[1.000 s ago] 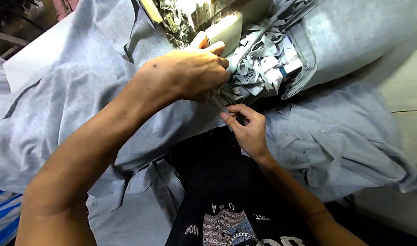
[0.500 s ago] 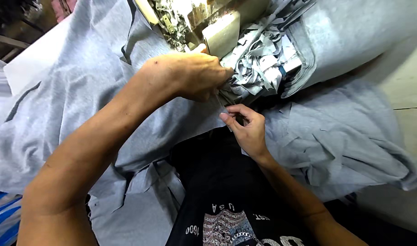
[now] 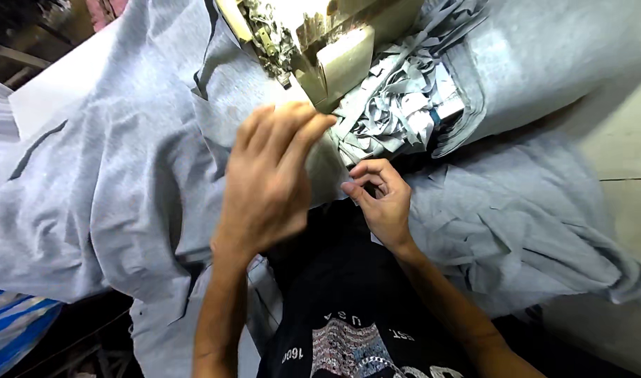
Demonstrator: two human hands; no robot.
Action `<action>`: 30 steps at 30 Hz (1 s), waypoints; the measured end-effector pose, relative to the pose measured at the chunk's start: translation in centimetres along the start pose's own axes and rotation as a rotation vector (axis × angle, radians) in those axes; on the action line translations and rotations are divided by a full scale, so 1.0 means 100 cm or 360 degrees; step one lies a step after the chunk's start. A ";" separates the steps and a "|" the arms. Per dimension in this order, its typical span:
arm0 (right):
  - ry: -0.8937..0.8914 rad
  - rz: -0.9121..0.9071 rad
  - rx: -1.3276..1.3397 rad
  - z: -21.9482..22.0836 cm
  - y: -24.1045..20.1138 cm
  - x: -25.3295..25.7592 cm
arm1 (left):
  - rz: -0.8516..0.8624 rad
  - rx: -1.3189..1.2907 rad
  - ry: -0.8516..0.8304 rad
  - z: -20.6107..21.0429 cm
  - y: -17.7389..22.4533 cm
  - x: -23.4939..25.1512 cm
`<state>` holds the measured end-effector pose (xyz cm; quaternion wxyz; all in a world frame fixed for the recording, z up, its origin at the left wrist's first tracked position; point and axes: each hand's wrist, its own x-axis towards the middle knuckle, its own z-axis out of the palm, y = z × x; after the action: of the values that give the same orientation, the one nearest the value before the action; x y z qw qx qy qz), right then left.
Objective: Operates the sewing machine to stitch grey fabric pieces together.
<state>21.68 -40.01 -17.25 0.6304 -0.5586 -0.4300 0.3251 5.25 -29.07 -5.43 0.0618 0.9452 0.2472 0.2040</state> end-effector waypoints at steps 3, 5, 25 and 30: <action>0.0016 -0.0071 -0.0017 0.000 0.001 0.000 | -0.0221 0.0014 -0.0038 0.048 0.024 -0.049; 0.0020 -0.0094 -0.0037 0.000 0.001 -0.002 | -0.0292 0.0129 0.0053 0.078 0.030 -0.061; 0.0019 -0.0266 0.0079 0.004 0.018 0.000 | -0.0635 0.0358 0.0528 0.093 -0.020 -0.082; -0.0003 -0.0282 0.0162 0.009 0.016 0.010 | -0.0601 0.0333 0.0551 0.087 -0.033 -0.081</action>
<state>21.35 -38.48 -18.63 0.6838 -0.4853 -0.4612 0.2901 1.02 -30.34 -16.93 -0.0423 0.8347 0.4456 0.3207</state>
